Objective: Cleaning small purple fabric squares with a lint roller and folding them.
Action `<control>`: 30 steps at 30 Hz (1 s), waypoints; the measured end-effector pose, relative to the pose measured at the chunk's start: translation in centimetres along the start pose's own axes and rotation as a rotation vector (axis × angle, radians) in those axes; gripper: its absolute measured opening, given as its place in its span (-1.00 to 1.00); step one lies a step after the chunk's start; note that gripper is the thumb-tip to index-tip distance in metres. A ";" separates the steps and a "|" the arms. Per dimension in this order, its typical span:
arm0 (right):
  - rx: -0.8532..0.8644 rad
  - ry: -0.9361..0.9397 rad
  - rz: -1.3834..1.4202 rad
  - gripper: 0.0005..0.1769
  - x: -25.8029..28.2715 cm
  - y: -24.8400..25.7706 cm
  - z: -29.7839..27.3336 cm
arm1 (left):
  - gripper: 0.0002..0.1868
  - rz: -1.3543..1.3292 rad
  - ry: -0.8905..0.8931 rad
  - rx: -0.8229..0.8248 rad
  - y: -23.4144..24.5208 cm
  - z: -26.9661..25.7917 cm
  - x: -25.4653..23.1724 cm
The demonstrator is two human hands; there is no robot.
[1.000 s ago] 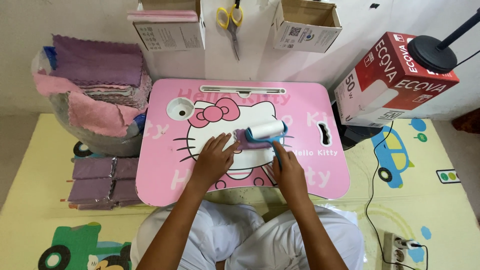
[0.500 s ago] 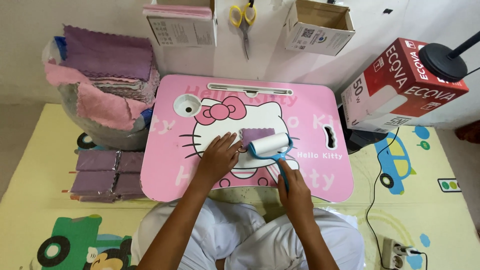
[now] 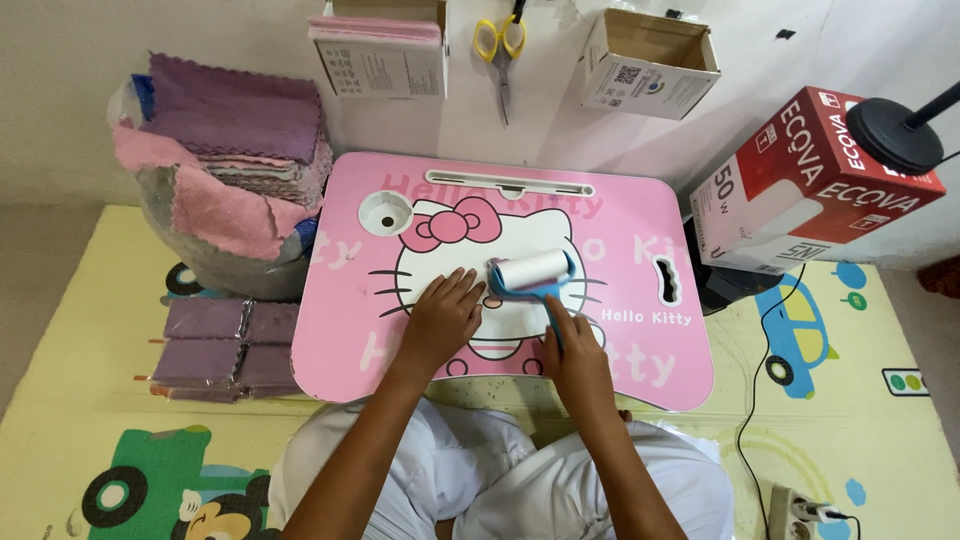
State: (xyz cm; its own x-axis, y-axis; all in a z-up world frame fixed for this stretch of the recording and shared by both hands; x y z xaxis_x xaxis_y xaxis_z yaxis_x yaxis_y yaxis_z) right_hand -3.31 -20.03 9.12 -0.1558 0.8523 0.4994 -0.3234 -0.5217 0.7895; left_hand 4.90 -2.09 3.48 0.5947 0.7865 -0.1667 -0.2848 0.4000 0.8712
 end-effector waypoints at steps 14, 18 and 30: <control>-0.027 0.001 0.013 -0.52 -0.2 -1.5 2.1 | -0.63 0.016 -0.005 -0.027 0.0 0.0 -0.1; -0.020 -0.019 0.040 -0.51 -1.0 -1.0 1.7 | -0.62 -0.003 -0.001 -0.021 0.8 0.2 -0.3; -0.040 -0.152 0.080 -0.47 -3.0 0.9 -4.4 | -0.53 0.062 -0.069 -0.080 0.2 -0.1 -0.4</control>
State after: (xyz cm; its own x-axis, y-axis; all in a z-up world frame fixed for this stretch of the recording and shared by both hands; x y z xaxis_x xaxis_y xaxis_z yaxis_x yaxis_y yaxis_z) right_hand -7.22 -22.91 6.71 -0.0407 0.7906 0.6110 -0.3527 -0.5835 0.7315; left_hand 4.51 -2.31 3.65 0.6240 0.7774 -0.0793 -0.3797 0.3904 0.8387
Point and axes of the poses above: each hand's wrist, its own z-axis towards the middle knuckle, its own y-axis out of the back of the hand, x = y × z, the point moved 7 cm from there along z, towards the middle knuckle, and after that the axes turned 4 degrees about z, right-handed, at the moved point
